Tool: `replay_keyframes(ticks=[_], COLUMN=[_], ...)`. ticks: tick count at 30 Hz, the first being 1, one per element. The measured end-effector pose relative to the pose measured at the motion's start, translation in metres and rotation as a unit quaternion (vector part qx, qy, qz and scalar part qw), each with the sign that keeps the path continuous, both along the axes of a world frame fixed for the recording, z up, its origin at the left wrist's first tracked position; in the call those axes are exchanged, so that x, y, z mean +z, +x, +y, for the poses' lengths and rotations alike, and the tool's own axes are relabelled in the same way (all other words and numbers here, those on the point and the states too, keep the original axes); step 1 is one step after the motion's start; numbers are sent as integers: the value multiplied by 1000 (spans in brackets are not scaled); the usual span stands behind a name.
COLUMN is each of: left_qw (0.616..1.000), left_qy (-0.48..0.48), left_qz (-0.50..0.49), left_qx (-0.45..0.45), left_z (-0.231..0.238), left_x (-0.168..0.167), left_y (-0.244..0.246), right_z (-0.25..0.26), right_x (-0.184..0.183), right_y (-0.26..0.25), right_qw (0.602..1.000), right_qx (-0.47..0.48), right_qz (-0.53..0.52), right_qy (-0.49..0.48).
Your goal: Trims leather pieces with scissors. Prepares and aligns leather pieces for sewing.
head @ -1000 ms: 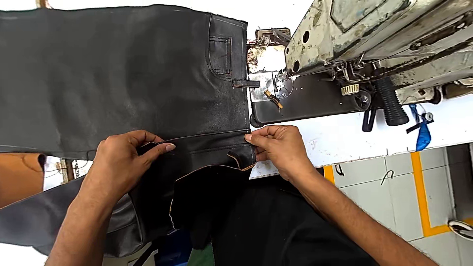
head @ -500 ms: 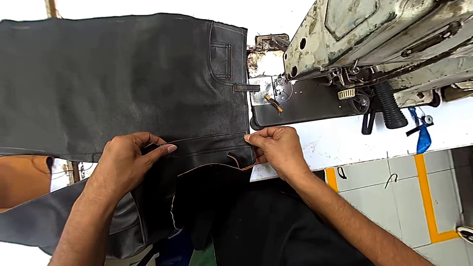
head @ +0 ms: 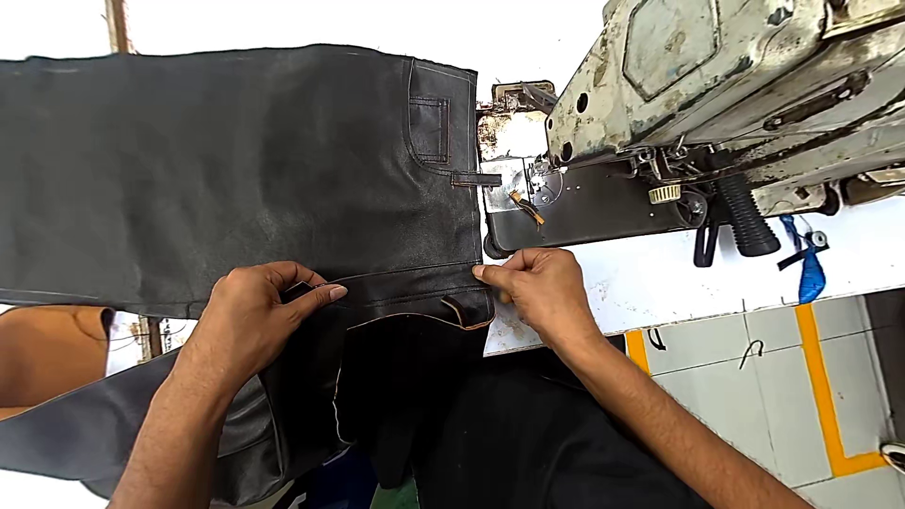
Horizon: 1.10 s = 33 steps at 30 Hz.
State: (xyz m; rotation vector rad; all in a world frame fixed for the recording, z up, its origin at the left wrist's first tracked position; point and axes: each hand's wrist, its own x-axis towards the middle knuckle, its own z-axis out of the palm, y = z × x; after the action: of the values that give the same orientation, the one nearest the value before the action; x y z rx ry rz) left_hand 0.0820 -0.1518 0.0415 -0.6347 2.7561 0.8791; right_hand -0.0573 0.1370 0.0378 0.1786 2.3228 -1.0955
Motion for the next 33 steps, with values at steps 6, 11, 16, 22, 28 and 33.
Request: replay_keyframes(ticks=[6, 11, 16, 22, 28, 33], left_qw=[1000, 1000, 970, 984, 995, 996], left_qy=[-1, 12, -139, -86, -41, -12], left_qz=[2, -7, 148, 107, -19, -79], left_qx=[0, 11, -134, -115, -85, -39], left_z=[0, 1, 27, 11, -2, -3], left_x=[-1, 0, 26, 18, 10, 11], left_y=[2, 0, 22, 18, -2, -13], right_z=[1, -3, -8, -7, -12, -20], right_x=[-7, -13, -7, -7, -2, 3], right_y=[14, 13, 11, 6, 0, -1], right_qw=[914, 781, 737, 689, 652, 630], right_qx=[217, 432, 500, 547, 576, 590], right_qz=[342, 450, 453, 474, 491, 502], right_qy=[-4, 31, 48, 41, 46, 53])
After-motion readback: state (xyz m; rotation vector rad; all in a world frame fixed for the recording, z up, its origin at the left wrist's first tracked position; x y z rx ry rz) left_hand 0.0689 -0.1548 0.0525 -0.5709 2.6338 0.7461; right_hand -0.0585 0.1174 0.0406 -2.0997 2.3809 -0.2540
